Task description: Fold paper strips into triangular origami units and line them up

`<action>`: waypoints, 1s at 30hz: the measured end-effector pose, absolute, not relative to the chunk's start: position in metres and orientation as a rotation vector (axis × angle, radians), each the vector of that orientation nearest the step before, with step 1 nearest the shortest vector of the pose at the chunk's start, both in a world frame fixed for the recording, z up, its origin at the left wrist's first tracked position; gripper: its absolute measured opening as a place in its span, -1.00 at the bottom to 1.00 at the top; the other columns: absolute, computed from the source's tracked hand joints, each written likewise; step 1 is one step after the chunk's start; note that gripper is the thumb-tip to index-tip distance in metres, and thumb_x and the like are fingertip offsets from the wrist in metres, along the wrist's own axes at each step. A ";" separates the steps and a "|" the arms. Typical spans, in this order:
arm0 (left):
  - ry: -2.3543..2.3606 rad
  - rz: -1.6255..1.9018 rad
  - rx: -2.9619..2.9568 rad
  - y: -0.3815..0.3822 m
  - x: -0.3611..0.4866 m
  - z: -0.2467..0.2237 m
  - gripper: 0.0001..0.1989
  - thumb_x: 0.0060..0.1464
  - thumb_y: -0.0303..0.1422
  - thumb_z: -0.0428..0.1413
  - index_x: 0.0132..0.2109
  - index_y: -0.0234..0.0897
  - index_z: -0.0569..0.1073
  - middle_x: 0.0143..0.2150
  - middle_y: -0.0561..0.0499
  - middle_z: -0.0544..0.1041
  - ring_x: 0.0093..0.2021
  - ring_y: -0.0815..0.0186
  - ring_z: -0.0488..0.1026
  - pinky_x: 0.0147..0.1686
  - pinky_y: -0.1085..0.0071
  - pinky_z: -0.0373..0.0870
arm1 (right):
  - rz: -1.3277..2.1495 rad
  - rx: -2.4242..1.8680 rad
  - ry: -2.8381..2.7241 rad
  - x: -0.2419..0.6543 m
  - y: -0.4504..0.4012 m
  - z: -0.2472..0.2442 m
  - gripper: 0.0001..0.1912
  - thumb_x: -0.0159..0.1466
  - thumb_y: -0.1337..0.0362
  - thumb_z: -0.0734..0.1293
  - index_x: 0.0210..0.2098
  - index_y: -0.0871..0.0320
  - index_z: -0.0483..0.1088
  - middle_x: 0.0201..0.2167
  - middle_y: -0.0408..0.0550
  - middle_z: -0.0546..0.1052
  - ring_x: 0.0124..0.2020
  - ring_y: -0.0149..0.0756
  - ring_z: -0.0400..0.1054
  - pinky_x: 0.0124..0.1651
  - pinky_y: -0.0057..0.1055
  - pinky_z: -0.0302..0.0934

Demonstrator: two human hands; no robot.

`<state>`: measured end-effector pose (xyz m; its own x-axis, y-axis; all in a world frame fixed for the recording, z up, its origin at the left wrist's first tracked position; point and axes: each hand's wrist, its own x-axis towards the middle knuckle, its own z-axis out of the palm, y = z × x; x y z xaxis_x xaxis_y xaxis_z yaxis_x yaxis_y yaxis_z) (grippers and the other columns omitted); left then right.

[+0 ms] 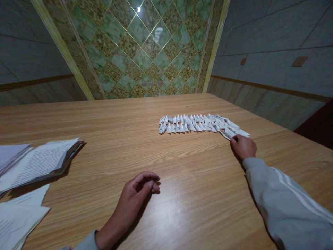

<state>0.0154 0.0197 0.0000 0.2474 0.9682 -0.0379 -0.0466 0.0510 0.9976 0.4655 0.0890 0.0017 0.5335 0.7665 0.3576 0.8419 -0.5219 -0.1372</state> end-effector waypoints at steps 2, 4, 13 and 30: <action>1.019 1.012 1.245 0.020 0.016 0.001 -0.81 0.09 -0.28 0.23 -0.20 -0.32 0.56 -0.36 -0.07 0.60 -0.33 0.23 0.55 -0.25 0.33 0.48 | -0.350 -2.459 -1.304 0.471 0.091 0.002 -0.65 0.24 0.21 0.23 -0.19 0.20 0.61 -0.22 0.21 0.64 -0.19 0.00 0.51 -0.21 -0.25 0.26; 1.019 1.011 1.244 0.019 0.016 0.001 -0.81 0.10 -0.28 0.23 -0.20 -0.32 0.56 -0.37 -0.06 0.60 -0.33 0.23 0.54 -0.24 0.33 0.48 | -0.321 -2.427 -1.276 0.478 0.093 0.002 -0.65 0.22 0.22 0.24 -0.20 0.22 0.62 -0.22 0.20 0.65 -0.17 0.00 0.50 -0.19 -0.27 0.26; 1.014 1.018 1.240 0.020 0.015 0.000 -0.80 0.11 -0.26 0.23 -0.19 -0.31 0.57 -0.38 -0.07 0.59 -0.33 0.22 0.54 -0.23 0.31 0.48 | -0.160 -2.344 -1.167 0.500 0.099 0.004 -0.67 0.18 0.19 0.29 -0.27 0.24 0.63 -0.29 0.12 0.66 -0.20 -0.02 0.49 -0.14 -0.26 0.28; 0.935 1.056 1.176 0.018 0.020 0.007 -0.80 0.10 -0.26 0.24 -0.24 -0.34 0.56 -0.41 -0.05 0.57 -0.39 0.29 0.50 -0.29 0.36 0.46 | -0.185 -2.191 -0.986 0.439 0.071 0.048 -0.58 0.30 0.20 0.21 -0.07 0.35 0.56 -0.10 0.33 0.58 0.01 0.19 0.42 0.00 -0.12 0.21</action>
